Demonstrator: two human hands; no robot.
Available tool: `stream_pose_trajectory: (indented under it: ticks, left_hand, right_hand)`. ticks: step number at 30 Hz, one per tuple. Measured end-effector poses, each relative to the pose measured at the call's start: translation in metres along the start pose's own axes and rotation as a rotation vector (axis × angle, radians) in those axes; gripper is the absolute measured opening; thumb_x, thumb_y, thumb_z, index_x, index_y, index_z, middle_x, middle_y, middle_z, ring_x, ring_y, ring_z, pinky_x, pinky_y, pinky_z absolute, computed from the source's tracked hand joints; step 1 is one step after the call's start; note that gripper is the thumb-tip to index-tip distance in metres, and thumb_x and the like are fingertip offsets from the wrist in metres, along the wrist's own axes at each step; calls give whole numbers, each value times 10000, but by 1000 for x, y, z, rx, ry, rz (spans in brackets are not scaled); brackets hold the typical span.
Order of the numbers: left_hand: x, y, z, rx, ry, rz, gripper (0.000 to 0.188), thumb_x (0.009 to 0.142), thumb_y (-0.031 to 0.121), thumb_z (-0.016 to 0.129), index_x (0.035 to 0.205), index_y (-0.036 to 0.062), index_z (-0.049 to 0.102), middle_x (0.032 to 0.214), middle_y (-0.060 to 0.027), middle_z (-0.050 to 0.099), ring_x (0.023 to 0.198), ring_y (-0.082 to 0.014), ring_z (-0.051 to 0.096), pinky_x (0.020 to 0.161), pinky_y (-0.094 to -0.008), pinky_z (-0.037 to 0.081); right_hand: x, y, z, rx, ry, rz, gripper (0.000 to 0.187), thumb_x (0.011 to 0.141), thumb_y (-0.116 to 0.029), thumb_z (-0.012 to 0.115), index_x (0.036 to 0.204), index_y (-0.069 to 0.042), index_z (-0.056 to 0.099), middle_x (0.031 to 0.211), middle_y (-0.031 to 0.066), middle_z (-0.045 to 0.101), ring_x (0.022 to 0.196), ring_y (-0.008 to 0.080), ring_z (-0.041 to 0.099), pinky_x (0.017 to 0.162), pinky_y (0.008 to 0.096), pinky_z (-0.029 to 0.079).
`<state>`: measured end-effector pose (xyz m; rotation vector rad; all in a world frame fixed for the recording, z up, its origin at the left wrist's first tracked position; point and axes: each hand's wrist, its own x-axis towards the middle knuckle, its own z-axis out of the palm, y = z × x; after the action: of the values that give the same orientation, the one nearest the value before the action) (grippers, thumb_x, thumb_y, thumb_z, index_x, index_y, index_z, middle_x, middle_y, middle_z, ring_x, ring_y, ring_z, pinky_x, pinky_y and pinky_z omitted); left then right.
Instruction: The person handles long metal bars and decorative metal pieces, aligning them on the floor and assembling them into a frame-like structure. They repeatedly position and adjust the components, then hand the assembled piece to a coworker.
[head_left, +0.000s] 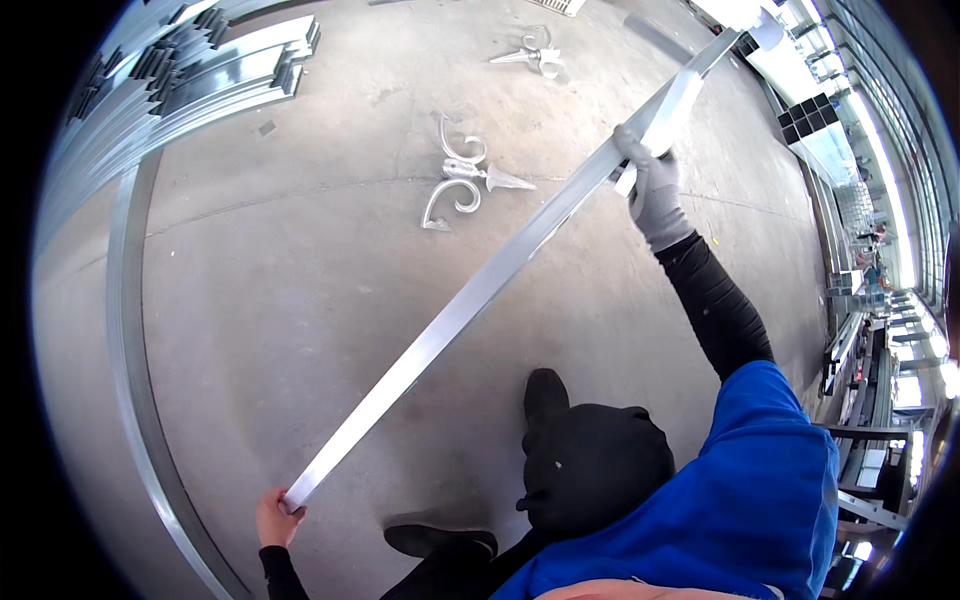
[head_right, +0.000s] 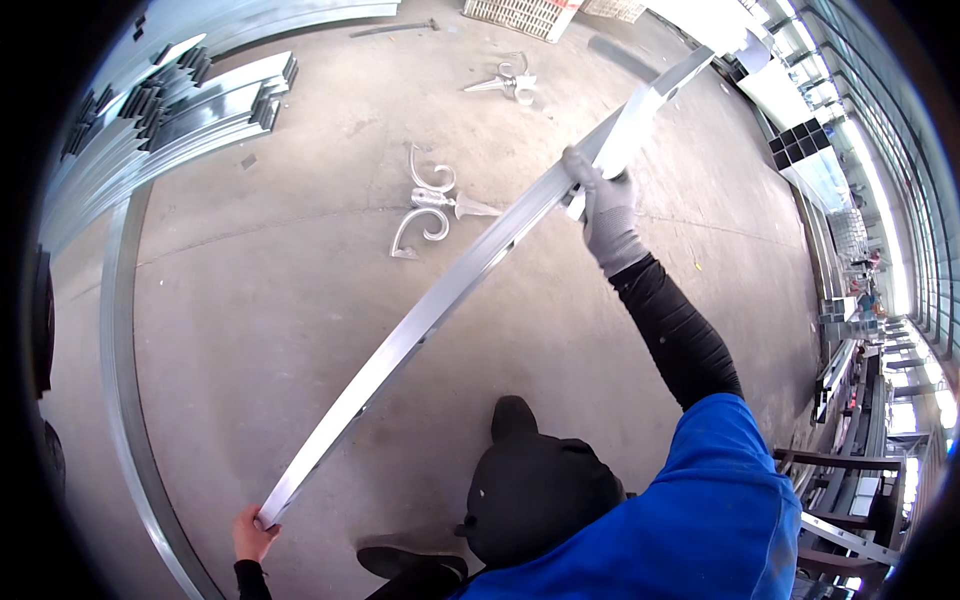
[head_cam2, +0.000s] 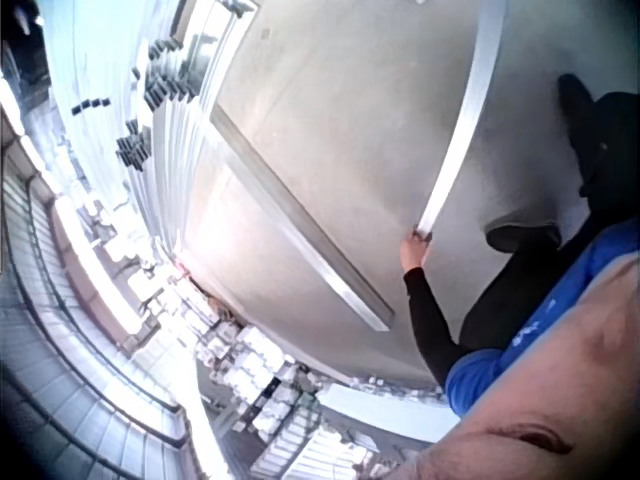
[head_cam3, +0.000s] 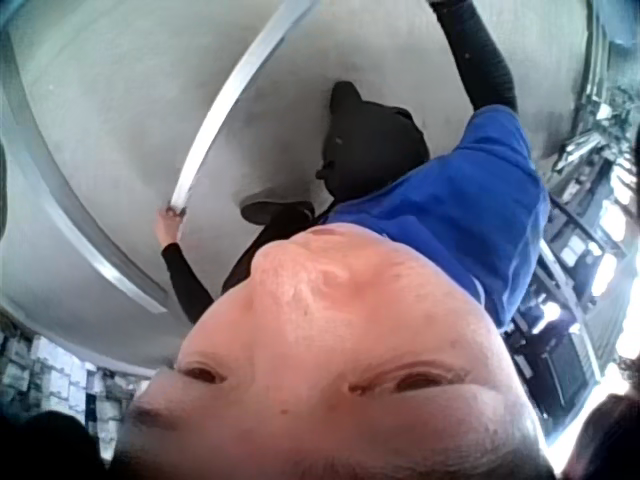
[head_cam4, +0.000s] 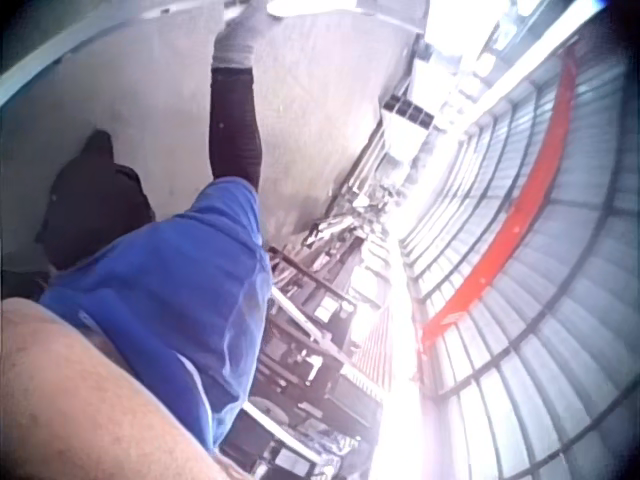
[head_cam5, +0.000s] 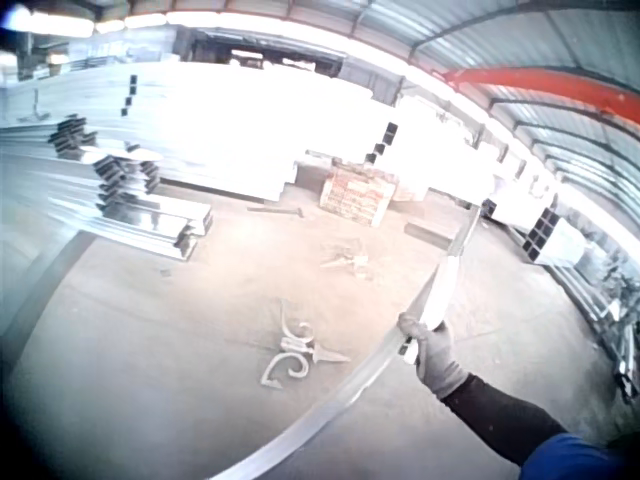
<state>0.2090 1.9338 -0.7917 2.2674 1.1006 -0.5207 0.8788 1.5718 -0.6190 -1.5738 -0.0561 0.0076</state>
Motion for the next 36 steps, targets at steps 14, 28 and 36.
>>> stream_pose_trajectory:
  ticks: [14,28,36]
  left_hand:
    - [21,156,64,-253,-209,305,490,665,83,669,1149,77,596,807,-189,655,753,-366,675,695,-457,531]
    - [-6,89,48,88,74,460,361,620,41,601,966,140,566,745,-111,582,711,-388,587,588,-501,444]
    - [6,114,56,118,-52,655,369,605,72,669,952,166,585,699,-58,553,668,-326,579,596,-457,422]
  right_hand:
    - [-120,91,-17,-319,-677,260,278,856,-199,763,998,12,651,1041,134,660,955,265,675,838,397,571]
    - [24,143,-38,-1047,-904,241,410,743,-360,863,910,-6,742,1000,115,735,839,168,662,729,322,541]
    - [130,114,4,-786,-277,-270,530,794,-411,825,1143,-31,707,895,82,657,806,170,628,717,337,506]
